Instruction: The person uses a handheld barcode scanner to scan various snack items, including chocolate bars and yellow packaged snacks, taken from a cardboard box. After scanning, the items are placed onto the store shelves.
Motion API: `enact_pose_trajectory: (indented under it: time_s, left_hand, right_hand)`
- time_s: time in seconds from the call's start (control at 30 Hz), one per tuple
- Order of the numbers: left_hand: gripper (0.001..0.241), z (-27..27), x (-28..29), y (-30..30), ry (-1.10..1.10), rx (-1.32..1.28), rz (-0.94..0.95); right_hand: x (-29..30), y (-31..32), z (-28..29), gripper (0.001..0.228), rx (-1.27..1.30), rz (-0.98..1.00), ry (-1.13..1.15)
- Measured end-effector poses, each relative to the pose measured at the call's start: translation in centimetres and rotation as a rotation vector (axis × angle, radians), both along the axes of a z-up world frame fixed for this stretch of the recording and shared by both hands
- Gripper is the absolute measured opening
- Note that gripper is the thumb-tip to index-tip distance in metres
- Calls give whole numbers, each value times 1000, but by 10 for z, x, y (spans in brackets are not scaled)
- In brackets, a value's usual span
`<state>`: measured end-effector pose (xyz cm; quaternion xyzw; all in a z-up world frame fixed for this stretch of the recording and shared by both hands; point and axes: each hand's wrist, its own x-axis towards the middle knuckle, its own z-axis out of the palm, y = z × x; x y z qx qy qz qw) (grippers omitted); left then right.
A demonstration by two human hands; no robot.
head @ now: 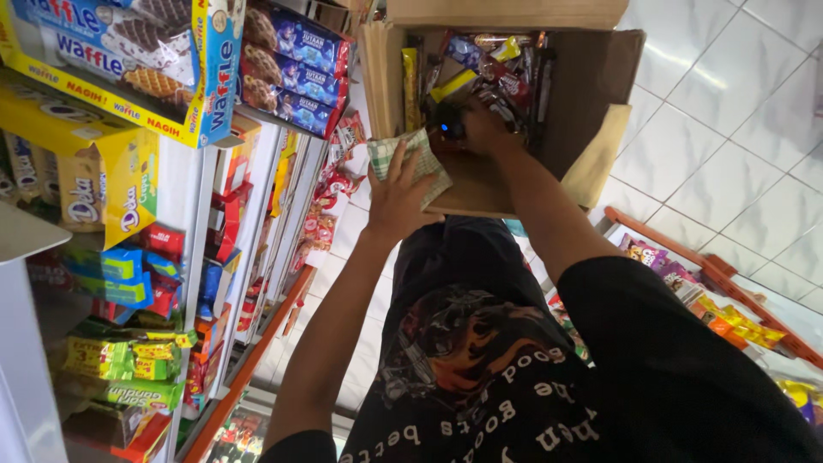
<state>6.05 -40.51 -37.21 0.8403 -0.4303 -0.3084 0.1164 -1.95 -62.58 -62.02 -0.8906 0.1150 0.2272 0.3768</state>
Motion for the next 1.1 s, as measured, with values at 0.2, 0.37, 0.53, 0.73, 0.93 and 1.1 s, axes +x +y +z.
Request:
enact_pose_trajectory:
  time_s: [0.2, 0.37, 0.53, 0.73, 0.93, 1.1]
  left_hand:
    - [57, 6, 12, 6, 10, -105, 60]
    - [51, -3, -2, 6, -11, -89, 84]
    - [43, -8, -4, 6, -16, -129, 137]
    - [24, -8, -4, -10, -193, -250, 167]
    - [28, -5, -8, -34, 93, -509, 523]
    - [73, -23, -23, -59, 889, -478, 1181]
  right_hand:
    - [19, 4, 0, 76, -87, 208, 149]
    - [15, 13, -2, 46, -253, 361, 487]
    - [19, 1, 9, 52, -126, 235, 440]
    - [43, -36, 39, 72, 77, 24, 301]
    - [40, -72, 133, 63, 292, -50, 302]
    - [8, -56, 205, 51, 774, -263, 99]
